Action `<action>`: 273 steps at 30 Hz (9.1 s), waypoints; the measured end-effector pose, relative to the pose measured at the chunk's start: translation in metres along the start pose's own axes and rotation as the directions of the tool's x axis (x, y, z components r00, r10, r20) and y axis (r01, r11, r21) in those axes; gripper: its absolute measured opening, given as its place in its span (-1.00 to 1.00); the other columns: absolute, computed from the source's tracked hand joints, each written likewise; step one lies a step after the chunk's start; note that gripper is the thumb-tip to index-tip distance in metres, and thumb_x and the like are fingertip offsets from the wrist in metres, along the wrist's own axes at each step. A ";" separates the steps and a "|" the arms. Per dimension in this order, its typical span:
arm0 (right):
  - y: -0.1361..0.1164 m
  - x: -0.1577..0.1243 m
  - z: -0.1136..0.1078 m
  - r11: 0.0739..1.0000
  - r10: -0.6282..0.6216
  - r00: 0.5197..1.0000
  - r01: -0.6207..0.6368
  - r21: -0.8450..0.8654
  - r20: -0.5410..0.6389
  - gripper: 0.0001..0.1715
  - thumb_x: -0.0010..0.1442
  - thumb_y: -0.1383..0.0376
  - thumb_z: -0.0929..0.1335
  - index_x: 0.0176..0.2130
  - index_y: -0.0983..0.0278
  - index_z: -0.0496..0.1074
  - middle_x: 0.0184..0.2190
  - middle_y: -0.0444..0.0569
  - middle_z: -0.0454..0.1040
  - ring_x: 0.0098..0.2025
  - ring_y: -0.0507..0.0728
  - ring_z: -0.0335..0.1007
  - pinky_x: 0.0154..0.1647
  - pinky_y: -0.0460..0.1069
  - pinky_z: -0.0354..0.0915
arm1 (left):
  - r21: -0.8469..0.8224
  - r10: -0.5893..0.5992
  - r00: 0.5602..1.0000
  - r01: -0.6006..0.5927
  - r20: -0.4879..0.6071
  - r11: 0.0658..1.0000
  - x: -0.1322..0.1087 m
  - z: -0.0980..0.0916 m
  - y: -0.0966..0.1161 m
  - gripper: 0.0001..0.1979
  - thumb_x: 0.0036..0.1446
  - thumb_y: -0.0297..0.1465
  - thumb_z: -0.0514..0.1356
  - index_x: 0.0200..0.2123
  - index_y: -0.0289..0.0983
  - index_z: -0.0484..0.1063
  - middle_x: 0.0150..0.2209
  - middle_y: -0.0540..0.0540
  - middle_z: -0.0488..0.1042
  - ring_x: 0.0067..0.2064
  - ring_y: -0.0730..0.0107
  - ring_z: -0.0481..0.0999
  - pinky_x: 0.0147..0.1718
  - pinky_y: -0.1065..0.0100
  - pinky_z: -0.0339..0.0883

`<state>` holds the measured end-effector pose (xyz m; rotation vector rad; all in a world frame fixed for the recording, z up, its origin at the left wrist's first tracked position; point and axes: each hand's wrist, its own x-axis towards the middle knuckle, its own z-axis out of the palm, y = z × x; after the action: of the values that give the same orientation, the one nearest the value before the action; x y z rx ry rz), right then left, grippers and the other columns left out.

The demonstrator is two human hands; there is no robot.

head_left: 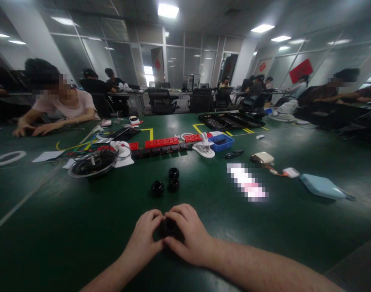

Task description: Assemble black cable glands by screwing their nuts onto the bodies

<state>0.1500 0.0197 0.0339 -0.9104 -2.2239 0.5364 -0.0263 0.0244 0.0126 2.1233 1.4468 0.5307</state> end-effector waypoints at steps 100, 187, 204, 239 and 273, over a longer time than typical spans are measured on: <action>-0.002 0.003 -0.008 0.956 -0.244 0.957 0.264 -0.125 0.156 -0.61 0.03 0.30 0.27 -0.08 0.23 0.29 -0.06 -0.02 0.29 -0.04 0.16 0.09 0.02 0.11 0.02 | 0.046 0.074 0.996 -0.071 -0.055 0.996 -0.004 -0.003 0.008 -0.72 -0.16 -0.36 0.21 -0.28 -0.21 0.35 -0.22 -0.04 0.28 -0.16 0.27 0.26 -0.16 0.27 0.17; -0.010 0.000 -0.013 0.968 -0.246 0.944 0.251 0.005 0.222 -0.46 -0.07 0.34 0.24 -0.03 0.26 0.25 -0.11 0.02 0.34 0.01 0.14 0.13 0.15 0.15 -0.18 | 0.089 0.091 0.994 -0.086 -0.059 0.992 -0.004 0.000 0.005 -0.66 -0.12 -0.26 0.22 -0.20 -0.17 0.35 -0.24 -0.02 0.29 -0.19 0.28 0.27 -0.22 0.28 0.18; -0.011 -0.001 -0.015 0.973 -0.222 0.948 0.230 -0.006 0.226 -0.48 -0.08 0.39 0.25 -0.05 0.26 0.27 -0.12 -0.01 0.37 0.03 0.12 0.11 0.17 0.14 -0.24 | 0.083 0.101 0.993 -0.096 -0.064 0.992 -0.004 0.002 0.002 -0.65 -0.14 -0.26 0.23 -0.21 -0.17 0.35 -0.21 -0.03 0.30 -0.16 0.27 0.27 -0.18 0.26 0.18; -0.009 -0.001 -0.011 0.969 -0.229 0.946 0.244 -0.040 0.229 -0.50 -0.05 0.40 0.24 -0.05 0.26 0.25 -0.12 -0.02 0.36 0.04 0.13 0.10 0.16 0.15 -0.17 | 0.117 0.123 0.988 -0.111 -0.094 0.987 -0.003 0.004 0.002 -0.69 -0.15 -0.27 0.24 -0.26 -0.20 0.36 -0.23 -0.03 0.30 -0.18 0.28 0.28 -0.18 0.27 0.17; -0.009 0.000 -0.012 0.967 -0.237 0.945 0.252 -0.038 0.226 -0.51 -0.04 0.40 0.23 -0.05 0.25 0.25 -0.13 0.00 0.36 0.03 0.14 0.11 0.15 0.18 -0.13 | 0.129 0.110 0.991 -0.100 -0.076 0.987 -0.004 0.001 0.005 -0.69 -0.14 -0.29 0.23 -0.26 -0.21 0.35 -0.22 -0.04 0.31 -0.17 0.26 0.28 -0.18 0.25 0.17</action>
<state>0.1539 0.0151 0.0473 -0.6166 -2.5245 0.4664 -0.0235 0.0192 0.0143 2.3110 1.4528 0.5882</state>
